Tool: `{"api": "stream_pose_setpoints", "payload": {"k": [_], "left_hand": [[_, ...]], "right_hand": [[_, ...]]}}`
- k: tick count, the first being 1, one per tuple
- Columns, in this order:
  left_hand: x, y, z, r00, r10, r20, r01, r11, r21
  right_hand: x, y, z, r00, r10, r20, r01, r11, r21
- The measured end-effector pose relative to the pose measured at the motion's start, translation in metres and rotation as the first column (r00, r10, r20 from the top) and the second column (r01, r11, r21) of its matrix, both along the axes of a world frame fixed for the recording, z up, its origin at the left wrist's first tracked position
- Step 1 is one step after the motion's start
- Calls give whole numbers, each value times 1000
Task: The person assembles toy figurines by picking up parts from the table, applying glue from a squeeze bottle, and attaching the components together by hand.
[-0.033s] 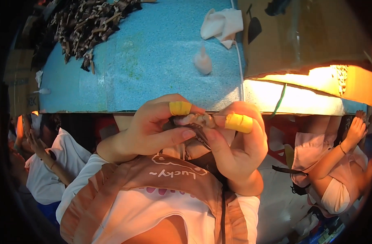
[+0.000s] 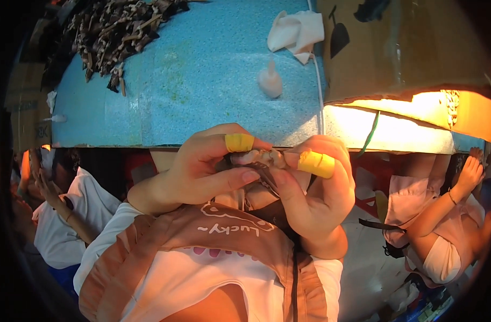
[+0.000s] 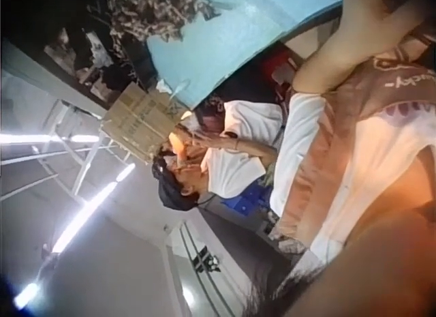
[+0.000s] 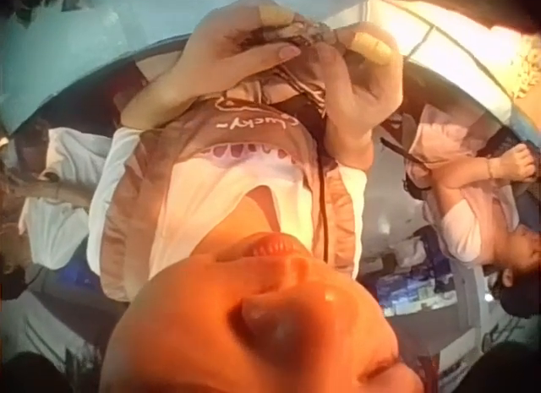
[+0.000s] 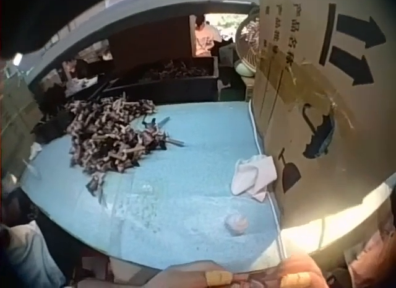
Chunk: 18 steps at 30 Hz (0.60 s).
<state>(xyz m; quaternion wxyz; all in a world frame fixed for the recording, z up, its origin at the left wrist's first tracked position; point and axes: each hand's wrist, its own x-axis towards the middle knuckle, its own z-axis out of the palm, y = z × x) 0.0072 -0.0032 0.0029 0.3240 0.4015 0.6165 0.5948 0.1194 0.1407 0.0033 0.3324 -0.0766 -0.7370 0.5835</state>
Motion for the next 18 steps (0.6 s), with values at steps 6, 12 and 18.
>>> {"api": "stream_pose_setpoints", "payload": {"k": [6,12,18], "left_hand": [[1,-2,-4,999,10,-43,-9,1000,16],[-1,-1,-7,971,-5,-239,15,999,41],[-4,-2,-5,970,-30,-242,38,999,27]], "right_hand": [[-2,-2,0,999,-40,34,30,968,250],[0,0,3,991,25,131,-11,995,-103],[2,0,4,988,34,151,-74,959,272]]}}
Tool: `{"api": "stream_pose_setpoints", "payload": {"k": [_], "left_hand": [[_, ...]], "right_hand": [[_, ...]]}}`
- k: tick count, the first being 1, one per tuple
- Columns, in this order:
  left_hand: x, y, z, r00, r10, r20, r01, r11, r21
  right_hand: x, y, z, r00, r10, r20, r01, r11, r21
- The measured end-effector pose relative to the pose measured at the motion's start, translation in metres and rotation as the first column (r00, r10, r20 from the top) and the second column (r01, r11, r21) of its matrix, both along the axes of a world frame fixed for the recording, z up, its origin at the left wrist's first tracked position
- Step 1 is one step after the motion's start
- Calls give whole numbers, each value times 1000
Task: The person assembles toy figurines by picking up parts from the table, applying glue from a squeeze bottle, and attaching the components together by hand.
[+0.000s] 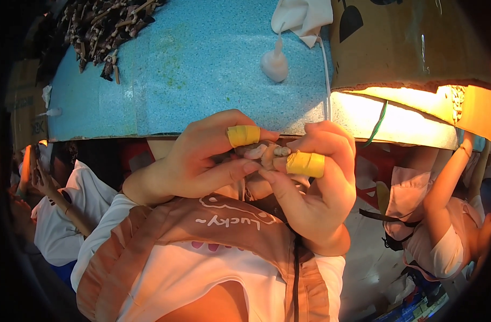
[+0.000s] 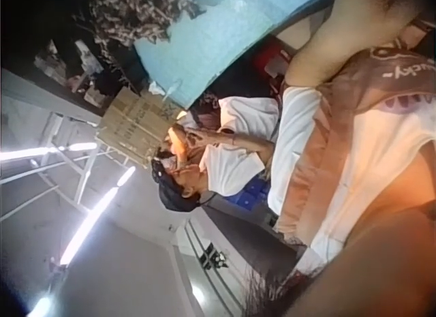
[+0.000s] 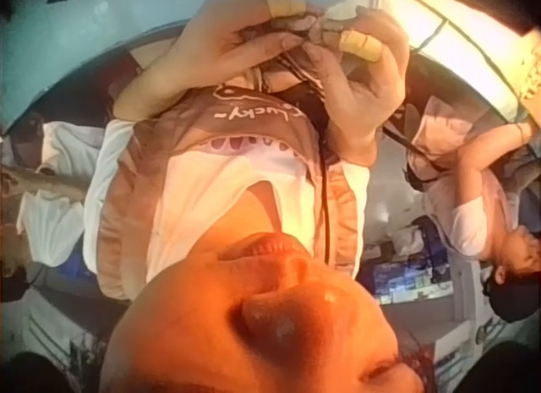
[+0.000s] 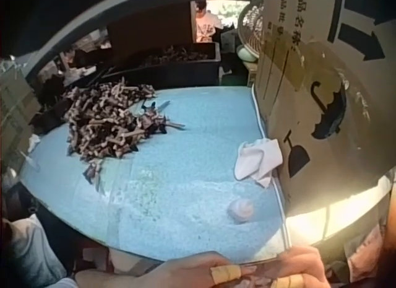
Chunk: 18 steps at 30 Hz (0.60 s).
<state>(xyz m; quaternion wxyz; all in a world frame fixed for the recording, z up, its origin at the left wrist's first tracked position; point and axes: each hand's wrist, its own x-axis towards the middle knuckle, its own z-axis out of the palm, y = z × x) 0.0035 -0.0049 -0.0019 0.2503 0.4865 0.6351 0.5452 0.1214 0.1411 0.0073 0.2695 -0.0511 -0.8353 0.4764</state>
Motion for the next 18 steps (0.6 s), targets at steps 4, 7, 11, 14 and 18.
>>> {"api": "stream_pose_setpoints", "payload": {"k": [4,7,11,14,18], "left_hand": [[3,2,3,992,17,126,-18,1000,6],[1,1,9,965,-23,263,10,999,51],[-9,2,6,994,-102,37,101,994,33],[-3,-1,5,999,-50,18,49,996,69],[1,0,2,997,-50,58,45,996,81]], "right_hand": [[1,-7,-5,986,-128,-110,150,962,228],[4,-13,-4,978,-116,-175,182,884,430],[3,-12,-13,978,-101,-182,140,966,216],[1,-7,-6,993,-50,-107,54,998,38],[3,-6,-6,999,-27,-39,31,995,93]]}}
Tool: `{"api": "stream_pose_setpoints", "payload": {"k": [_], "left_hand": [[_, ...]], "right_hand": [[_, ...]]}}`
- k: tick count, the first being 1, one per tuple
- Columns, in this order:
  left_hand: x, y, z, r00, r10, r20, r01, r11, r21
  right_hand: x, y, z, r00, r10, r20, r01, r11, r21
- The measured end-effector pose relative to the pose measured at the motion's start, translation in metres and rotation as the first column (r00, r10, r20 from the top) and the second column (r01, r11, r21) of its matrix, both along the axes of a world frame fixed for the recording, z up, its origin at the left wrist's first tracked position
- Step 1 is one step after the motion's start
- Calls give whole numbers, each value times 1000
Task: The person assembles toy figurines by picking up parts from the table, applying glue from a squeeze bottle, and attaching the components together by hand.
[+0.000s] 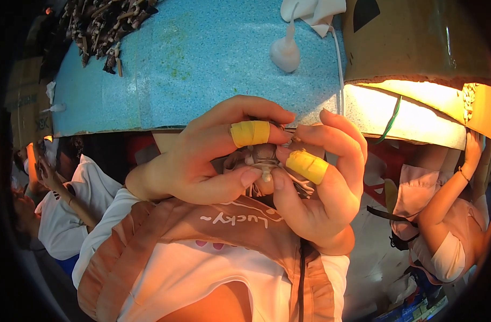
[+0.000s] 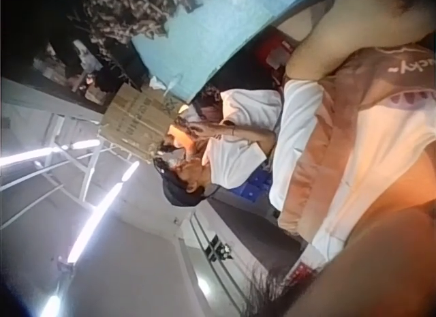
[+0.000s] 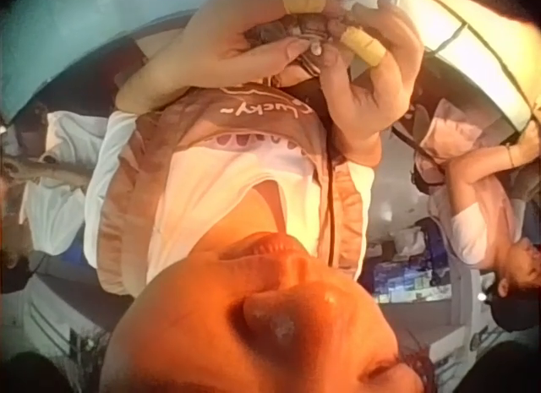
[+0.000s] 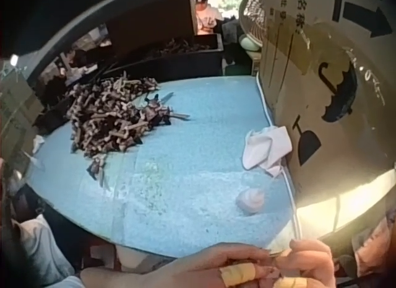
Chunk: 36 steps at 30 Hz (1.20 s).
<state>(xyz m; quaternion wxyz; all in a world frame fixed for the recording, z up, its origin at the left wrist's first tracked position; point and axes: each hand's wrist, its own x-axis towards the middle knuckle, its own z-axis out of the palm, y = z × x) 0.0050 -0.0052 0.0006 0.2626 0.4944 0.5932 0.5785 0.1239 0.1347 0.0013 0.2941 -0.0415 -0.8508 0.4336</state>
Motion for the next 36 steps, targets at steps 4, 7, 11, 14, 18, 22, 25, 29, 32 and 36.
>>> {"api": "stream_pose_setpoints", "payload": {"k": [4,7,11,14,18,22,25,29,32,36], "left_hand": [[-1,-1,0,1000,4,-31,-3,1000,12],[-3,-1,1,999,-10,-43,10,1000,-3],[-1,-1,-2,999,14,-42,-13,1000,13],[1,1,-3,990,57,-127,-54,998,26],[3,3,-4,973,125,-194,-118,992,43],[3,6,-8,930,182,-318,-183,983,27],[7,5,-4,954,210,-216,-222,975,-30],[-1,-2,2,917,128,377,-58,980,-190],[-1,0,12,666,40,745,128,978,-167],[10,-3,11,597,67,800,11,996,-92]], "right_hand": [[2,2,0,998,46,30,-44,996,-80],[2,4,2,995,73,65,-64,988,-137],[2,1,-2,995,82,58,-68,973,-219],[1,-2,-1,996,60,66,-43,970,-240],[-1,-3,-1,996,46,81,-31,984,-173],[-2,-5,-4,992,-10,123,20,996,-87],[-5,-2,-11,998,2,63,1,999,-53],[-2,1,-12,999,19,-41,-26,985,-170],[-5,-5,-13,1000,-17,2,17,990,142],[-6,-6,-18,998,-36,61,35,999,23]]}}
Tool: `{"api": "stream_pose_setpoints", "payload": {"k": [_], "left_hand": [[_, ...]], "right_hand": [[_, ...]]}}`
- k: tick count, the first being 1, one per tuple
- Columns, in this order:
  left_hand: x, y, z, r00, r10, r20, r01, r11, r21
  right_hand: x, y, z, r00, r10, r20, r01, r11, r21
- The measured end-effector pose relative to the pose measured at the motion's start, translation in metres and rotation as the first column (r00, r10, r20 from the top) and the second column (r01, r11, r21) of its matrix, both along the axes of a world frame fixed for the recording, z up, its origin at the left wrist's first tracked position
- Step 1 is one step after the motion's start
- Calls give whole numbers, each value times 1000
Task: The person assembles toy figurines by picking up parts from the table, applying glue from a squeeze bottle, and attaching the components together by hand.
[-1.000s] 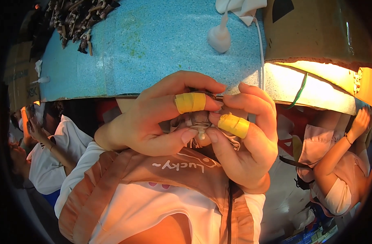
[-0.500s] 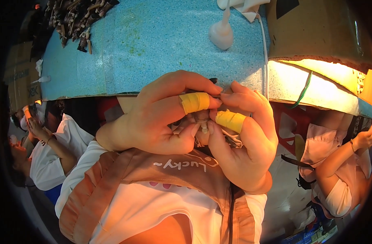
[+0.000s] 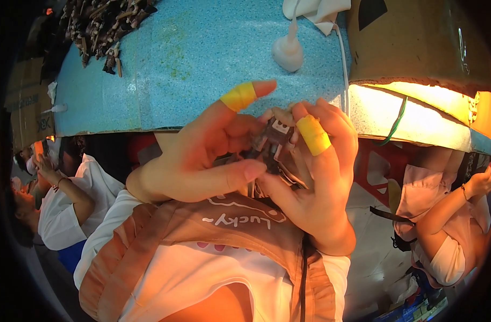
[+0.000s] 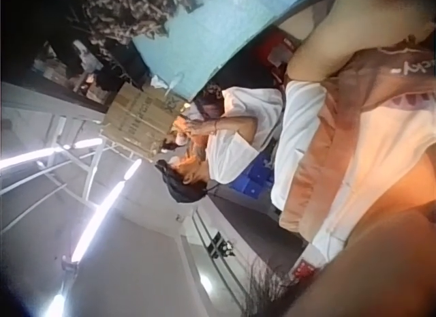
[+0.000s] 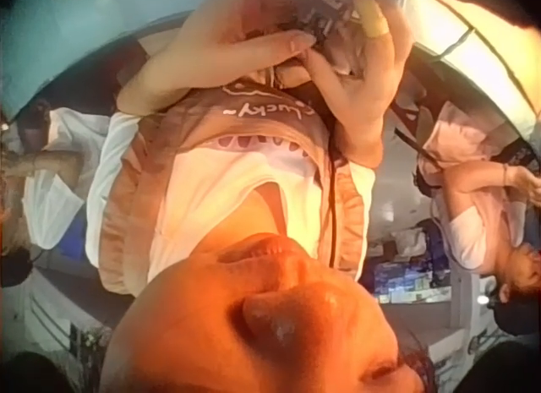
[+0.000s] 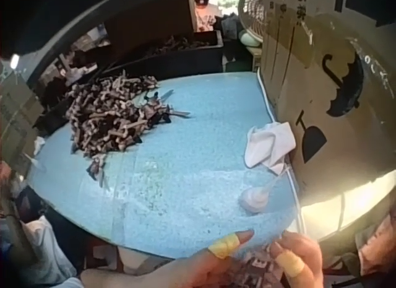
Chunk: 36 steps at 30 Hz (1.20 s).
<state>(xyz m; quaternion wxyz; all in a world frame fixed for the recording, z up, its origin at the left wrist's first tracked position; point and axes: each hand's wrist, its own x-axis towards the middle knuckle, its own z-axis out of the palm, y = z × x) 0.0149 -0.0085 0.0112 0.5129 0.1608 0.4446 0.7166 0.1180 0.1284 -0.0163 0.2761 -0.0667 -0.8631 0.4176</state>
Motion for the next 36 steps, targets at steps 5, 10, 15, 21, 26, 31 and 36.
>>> {"api": "stream_pose_setpoints", "payload": {"k": [5,10,15,21,26,31,36], "left_hand": [[-9,0,5,965,-212,-153,192,972,-135],[-7,-2,4,964,-137,-226,112,986,-120],[-8,-3,5,965,-173,-195,140,976,-169],[-6,-1,2,976,-169,-138,155,982,-109],[0,-1,-8,986,-107,-127,116,991,62],[-8,3,-13,933,-122,-337,167,980,106],[1,6,-10,949,-96,-301,113,993,40]], "right_hand": [[9,7,4,986,166,3,-145,867,-477],[7,-1,5,975,208,-73,-208,751,-627],[6,2,1,970,211,-119,-239,755,-610],[10,14,-1,973,227,-44,-227,895,-384],[8,11,3,966,243,-94,-258,851,-457],[4,-8,16,966,191,-175,-248,488,-837],[6,4,8,989,99,-110,-147,738,-659]]}}
